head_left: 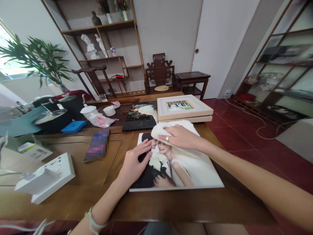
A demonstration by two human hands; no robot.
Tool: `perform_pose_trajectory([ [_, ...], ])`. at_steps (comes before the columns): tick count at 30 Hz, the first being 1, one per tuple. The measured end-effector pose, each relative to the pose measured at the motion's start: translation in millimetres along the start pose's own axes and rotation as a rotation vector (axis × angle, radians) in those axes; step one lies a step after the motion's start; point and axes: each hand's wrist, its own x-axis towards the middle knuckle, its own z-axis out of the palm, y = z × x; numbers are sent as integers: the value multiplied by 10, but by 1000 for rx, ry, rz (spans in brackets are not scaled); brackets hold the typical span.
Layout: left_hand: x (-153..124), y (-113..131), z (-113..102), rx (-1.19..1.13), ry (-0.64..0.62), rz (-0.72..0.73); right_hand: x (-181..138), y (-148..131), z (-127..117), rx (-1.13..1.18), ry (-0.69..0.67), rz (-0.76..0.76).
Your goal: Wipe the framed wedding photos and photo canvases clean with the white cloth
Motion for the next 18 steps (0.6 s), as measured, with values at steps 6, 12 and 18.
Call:
perform_pose_trajectory([
  [6, -11, -22, -10, 30, 26, 10, 434, -292, 141, 229, -169, 29],
  [12, 5, -16, -19, 39, 12, 22, 57, -236, 181, -62, -41, -90],
  [18, 2, -3, -19, 16, -5, 4, -491, 298, 76, -191, 29, 34],
])
